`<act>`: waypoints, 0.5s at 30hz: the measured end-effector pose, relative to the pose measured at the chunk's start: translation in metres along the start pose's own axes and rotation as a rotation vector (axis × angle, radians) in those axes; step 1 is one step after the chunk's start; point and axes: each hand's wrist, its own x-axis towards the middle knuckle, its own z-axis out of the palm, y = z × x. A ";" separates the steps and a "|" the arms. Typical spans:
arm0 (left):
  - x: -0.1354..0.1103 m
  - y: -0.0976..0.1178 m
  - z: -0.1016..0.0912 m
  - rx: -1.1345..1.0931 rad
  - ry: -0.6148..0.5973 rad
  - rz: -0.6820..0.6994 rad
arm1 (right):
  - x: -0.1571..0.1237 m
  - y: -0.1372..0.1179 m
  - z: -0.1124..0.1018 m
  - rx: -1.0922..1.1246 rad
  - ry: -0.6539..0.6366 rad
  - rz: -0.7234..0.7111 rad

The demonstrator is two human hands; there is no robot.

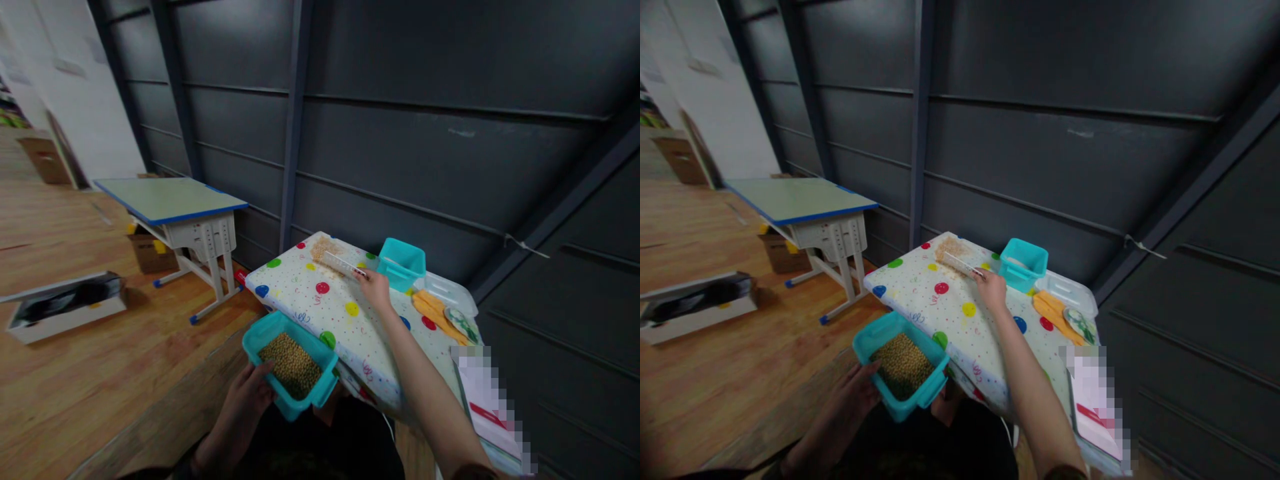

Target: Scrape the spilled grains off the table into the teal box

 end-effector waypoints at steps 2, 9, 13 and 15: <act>0.002 -0.002 0.000 0.007 0.050 -0.012 | -0.001 -0.005 -0.002 -0.019 0.008 0.013; 0.000 -0.008 -0.007 -0.003 -0.003 -0.019 | -0.010 -0.022 -0.002 -0.072 -0.084 -0.038; -0.002 -0.006 -0.006 0.003 -0.022 -0.010 | -0.012 -0.028 -0.002 -0.067 -0.077 -0.059; -0.002 -0.005 -0.005 0.002 -0.027 -0.003 | -0.012 -0.028 -0.001 -0.093 -0.071 -0.045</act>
